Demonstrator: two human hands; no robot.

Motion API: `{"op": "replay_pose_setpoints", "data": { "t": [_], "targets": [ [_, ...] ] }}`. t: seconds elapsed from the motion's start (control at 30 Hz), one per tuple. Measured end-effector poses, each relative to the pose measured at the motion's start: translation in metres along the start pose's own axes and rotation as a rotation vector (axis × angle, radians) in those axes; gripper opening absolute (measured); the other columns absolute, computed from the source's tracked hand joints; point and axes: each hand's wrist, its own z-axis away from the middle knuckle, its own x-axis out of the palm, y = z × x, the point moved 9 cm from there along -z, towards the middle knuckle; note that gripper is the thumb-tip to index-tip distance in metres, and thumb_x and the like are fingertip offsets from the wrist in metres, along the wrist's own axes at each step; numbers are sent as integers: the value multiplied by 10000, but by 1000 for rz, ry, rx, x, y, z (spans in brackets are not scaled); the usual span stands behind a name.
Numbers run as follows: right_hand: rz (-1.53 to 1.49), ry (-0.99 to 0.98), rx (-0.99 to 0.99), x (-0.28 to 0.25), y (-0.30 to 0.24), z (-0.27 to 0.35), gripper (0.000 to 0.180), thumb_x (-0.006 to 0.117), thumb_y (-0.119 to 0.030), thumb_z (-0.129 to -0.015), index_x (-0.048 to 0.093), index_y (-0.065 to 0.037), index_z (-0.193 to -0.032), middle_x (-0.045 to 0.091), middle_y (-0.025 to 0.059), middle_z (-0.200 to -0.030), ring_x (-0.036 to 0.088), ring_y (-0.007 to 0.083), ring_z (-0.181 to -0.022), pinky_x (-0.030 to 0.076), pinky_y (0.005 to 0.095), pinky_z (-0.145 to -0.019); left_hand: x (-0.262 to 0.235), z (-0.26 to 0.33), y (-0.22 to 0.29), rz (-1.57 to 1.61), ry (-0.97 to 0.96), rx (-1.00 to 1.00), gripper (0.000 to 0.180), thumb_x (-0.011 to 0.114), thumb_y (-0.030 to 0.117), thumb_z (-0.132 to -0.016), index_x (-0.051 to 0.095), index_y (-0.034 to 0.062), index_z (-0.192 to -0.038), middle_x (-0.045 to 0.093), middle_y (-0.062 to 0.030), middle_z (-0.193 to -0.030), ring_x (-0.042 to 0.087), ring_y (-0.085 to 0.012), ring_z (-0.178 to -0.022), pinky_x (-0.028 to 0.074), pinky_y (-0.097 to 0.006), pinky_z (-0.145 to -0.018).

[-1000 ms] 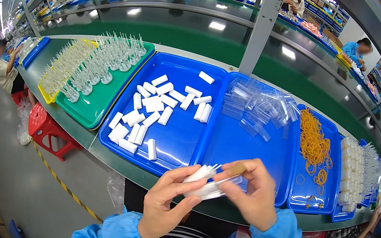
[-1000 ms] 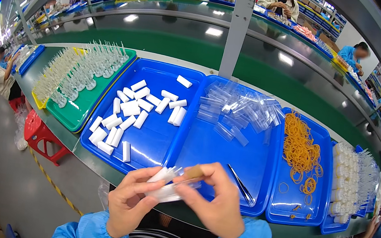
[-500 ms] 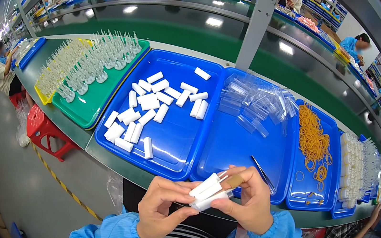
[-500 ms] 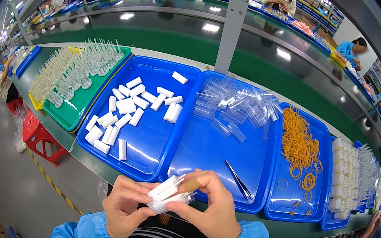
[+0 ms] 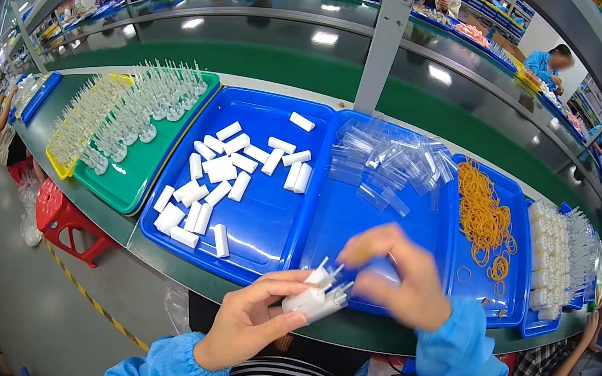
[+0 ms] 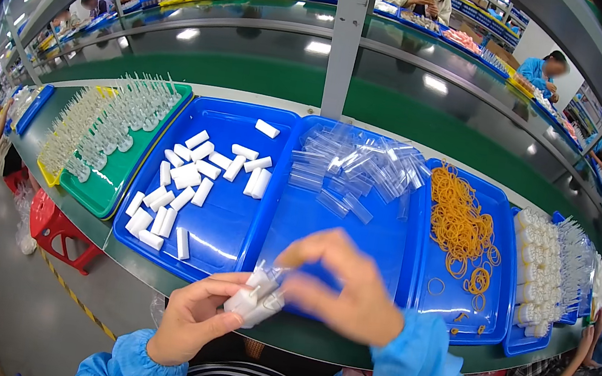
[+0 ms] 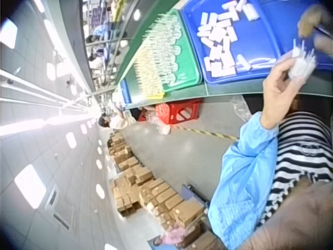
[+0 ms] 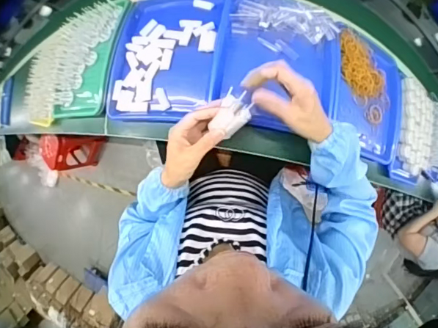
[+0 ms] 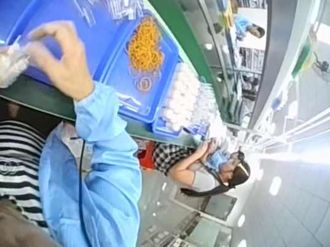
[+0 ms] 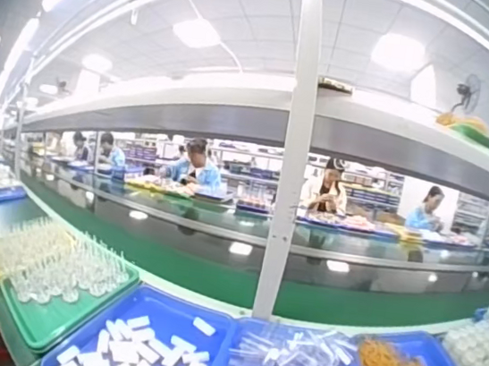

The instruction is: The person assembles small white cylindrical components by inserting clear plastic tubes into them. They then secure the assembled units with yellow rubber bands and place the finished items into a tray. The process is repeated continuously with materials organized in blue trays on a factory workbench.

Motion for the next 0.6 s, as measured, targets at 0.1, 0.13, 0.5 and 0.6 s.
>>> {"op": "replay_pose_setpoints", "data": {
  "t": [0.1, 0.13, 0.5, 0.6],
  "targets": [
    [598, 229, 10, -42, 27, -23, 190, 686, -90, -879, 681, -42, -1062, 678, 114, -1011, 622, 259, -949, 476, 363, -850, -4, -1, 1, -7, 50, -16, 365, 619, -60, -928, 562, -58, -1289, 455, -233, -1433, 504, -300, -1305, 504, -414, -1057],
    [785, 268, -62, -48, 34, -27, 250, 711, -94, -845, 676, -49, -1089, 680, 110, -982, 616, 289, -926, 470, 376, -832, -1, -2, 2, 0, 44, -27, 364, 620, -58, -928, 565, -56, -1288, 454, -231, -1433, 504, -298, -1303, 507, -411, -1053],
    [444, -86, 209, 0, 36, -30, 314, 747, -80, -794, 638, -2, -1078, 652, 96, -938, 657, 195, -864, 525, 340, -800, -12, 0, 17, -205, 142, 140, 319, 664, -58, -897, 633, -32, -1214, 486, -183, -1371, 556, -267, -1243, 552, -374, -1002],
    [-206, 200, 340, -12, 18, -21, 251, 721, -49, -846, 612, 10, -1064, 660, 97, -1000, 657, 156, -953, 531, 314, -846, -14, 3, 21, -271, 198, 199, 295, 678, -60, -886, 661, -34, -1179, 490, -176, -1364, 585, -258, -1203, 566, -352, -983]
  ]
}}
